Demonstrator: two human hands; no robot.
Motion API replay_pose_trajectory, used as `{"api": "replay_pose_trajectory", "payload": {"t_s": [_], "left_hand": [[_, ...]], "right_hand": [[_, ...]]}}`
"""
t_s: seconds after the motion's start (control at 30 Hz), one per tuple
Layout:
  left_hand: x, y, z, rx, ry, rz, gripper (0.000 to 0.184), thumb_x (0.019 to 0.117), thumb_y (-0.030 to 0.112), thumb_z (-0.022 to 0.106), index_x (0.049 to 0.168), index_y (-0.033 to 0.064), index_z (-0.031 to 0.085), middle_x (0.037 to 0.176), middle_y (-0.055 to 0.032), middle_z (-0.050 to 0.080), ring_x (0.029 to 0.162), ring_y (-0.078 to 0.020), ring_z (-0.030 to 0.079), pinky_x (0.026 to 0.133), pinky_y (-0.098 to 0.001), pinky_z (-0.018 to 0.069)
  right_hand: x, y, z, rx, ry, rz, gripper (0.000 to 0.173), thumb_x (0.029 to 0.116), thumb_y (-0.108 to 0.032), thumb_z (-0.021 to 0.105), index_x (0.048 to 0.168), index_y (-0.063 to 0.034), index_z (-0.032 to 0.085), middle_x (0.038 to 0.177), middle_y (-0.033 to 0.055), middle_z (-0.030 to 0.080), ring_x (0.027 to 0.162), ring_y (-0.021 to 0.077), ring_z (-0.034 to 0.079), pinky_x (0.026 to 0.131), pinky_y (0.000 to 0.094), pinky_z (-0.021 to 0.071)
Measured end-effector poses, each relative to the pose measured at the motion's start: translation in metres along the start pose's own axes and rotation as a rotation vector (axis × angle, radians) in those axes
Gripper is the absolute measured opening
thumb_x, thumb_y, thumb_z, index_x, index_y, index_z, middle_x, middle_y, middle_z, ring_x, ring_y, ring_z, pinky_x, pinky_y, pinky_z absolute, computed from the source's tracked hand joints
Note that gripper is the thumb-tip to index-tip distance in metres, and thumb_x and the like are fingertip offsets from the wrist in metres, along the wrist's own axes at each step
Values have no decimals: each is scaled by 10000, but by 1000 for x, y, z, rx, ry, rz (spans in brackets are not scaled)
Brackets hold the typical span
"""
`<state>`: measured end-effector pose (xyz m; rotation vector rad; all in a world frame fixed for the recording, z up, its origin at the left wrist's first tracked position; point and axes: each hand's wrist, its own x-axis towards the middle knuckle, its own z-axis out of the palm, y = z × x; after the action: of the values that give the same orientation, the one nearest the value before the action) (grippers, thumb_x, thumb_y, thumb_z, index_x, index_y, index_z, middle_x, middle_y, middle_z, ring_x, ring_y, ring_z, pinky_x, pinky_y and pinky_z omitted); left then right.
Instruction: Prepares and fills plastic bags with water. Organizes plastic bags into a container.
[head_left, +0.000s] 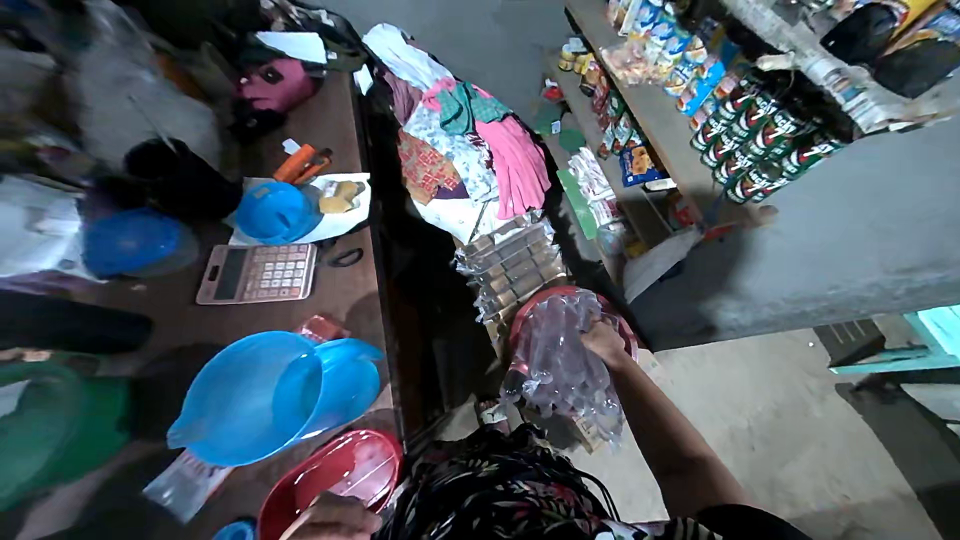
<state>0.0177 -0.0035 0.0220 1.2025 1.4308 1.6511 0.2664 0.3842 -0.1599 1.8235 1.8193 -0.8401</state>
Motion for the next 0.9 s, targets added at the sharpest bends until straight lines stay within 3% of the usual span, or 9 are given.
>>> {"api": "replay_pose_trajectory", "payload": {"t_s": [0.2, 0.33, 0.43, 0.53, 0.6, 0.73, 0.83, 0.9], "left_hand": [[-3, -1, -1, 20, 39, -5, 168, 1013, 228, 647, 1151, 270, 733, 1137, 165, 714, 1100, -12, 650, 992, -229, 522], [-9, -4, -8, 40, 81, -20, 168, 1018, 226, 637, 1151, 275, 728, 1130, 169, 715, 1089, -12, 658, 986, -228, 531], [-15, -3, -13, 50, 126, -28, 173, 1018, 227, 639, 1157, 276, 730, 1128, 169, 719, 1078, -4, 661, 971, -211, 533], [-21, -4, -20, 66, 180, -26, 179, 1018, 229, 636, 1161, 284, 729, 1124, 175, 724, 1065, 3, 668, 963, -204, 538], [-28, -5, -24, 67, 220, -34, 179, 1019, 232, 634, 1159, 290, 730, 1117, 175, 727, 1056, 4, 672, 957, -201, 541], [-40, -5, -31, 70, 280, -61, 190, 1016, 237, 638, 1163, 308, 734, 1117, 186, 726, 1047, 16, 670, 943, -190, 544], [-48, -7, -34, 56, 302, -63, 195, 1017, 240, 636, 1167, 312, 737, 1116, 177, 733, 1041, 8, 678, 939, -196, 550], [-51, -7, -35, 53, 310, -72, 194, 1020, 240, 631, 1168, 312, 735, 1117, 177, 736, 1044, 8, 680, 943, -198, 550]], "right_hand": [[13, 13, 14, 46, 15, -44, 753, 1045, -483, 480, 1661, -216, 139, 1661, 258, 215, 1454, 484, 362, 1095, 639, 402], [12, 21, 19, 123, 70, -45, 760, 1047, -571, 410, 1662, -218, 138, 1660, 266, 214, 1500, 497, 263, 1161, 638, 319], [9, 21, 22, 113, 106, -74, 776, 1051, -589, 384, 1658, -165, 154, 1646, 287, 239, 1502, 504, 252, 1190, 617, 280], [9, 22, 22, 76, 113, -69, 761, 1057, -588, 366, 1659, -172, 154, 1649, 286, 233, 1505, 502, 249, 1188, 619, 283], [10, 23, 22, 90, 126, -65, 776, 1053, -572, 397, 1658, -155, 147, 1654, 282, 222, 1505, 497, 254, 1182, 621, 294], [16, 22, 22, 96, 155, -115, 843, 995, -404, 634, 1638, -82, 195, 1603, 319, 298, 1440, 507, 363, 1155, 601, 348], [13, 18, 16, 21, 163, -173, 795, 969, -274, 681, 1603, -20, 274, 1540, 321, 403, 1385, 492, 452, 1130, 582, 392], [3, 10, 9, -44, 157, -182, 754, 953, -253, 694, 1590, -55, 341, 1542, 288, 421, 1395, 475, 446, 1126, 587, 393]]}}
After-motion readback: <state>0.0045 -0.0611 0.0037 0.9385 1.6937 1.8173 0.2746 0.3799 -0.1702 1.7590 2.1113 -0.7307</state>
